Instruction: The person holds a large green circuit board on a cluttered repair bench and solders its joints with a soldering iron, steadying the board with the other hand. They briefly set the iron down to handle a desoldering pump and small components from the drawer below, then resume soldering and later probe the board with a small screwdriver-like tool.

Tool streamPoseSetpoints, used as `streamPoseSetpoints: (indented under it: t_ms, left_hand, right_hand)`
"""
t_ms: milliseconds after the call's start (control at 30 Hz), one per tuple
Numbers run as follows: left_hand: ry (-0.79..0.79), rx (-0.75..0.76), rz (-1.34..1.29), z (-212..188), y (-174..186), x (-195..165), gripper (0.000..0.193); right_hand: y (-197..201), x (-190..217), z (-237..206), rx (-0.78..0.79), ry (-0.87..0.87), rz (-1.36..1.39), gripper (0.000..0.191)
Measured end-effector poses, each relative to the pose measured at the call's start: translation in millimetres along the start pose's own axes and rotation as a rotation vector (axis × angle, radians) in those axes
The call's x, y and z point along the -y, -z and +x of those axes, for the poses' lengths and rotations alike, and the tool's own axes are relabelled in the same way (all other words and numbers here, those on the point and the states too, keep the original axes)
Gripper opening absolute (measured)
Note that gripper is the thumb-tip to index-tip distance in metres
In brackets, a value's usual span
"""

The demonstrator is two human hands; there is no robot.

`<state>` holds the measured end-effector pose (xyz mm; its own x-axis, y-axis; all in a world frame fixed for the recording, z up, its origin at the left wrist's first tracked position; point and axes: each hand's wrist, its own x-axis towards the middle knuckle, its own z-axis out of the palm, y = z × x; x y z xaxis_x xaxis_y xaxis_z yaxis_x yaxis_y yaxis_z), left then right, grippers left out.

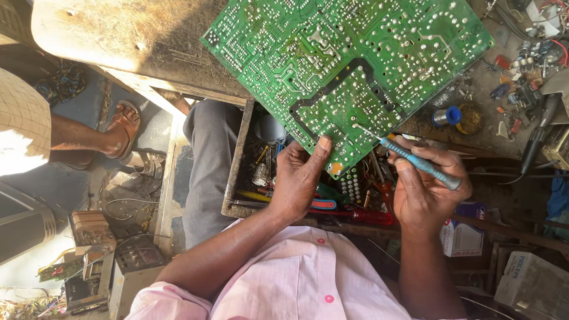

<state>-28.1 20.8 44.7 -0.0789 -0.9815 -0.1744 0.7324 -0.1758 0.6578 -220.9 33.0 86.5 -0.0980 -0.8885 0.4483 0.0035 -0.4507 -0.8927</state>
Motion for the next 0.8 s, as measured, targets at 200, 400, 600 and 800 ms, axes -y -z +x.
streamPoseSetpoints:
  t_ms: [200,400,600,800]
  left_hand:
    - [0.044,-0.020,0.016,-0.2,1.4,0.6,0.036]
    - [0.019,-0.016,0.021,0.1,1.1,2.3,0.036]
    - [0.018,-0.034,0.035,-0.2,1.2,3.9,0.035]
    - [0.046,-0.021,0.037,-0.9,1.9,1.7,0.038]
  right_hand:
    - [2.9,-2.6,-7.9,0.003,-0.030,-0.063,0.026]
    - [4.9,-0.8,-4.9,-0.004,0.031,-0.016,0.021]
    - [-1.2,-4.9,-6.7,0.010,-0.004,-0.043,0.021]
    - [-2.4,-4.3,-6.5,-0.048,-0.021,-0.012,0.023]
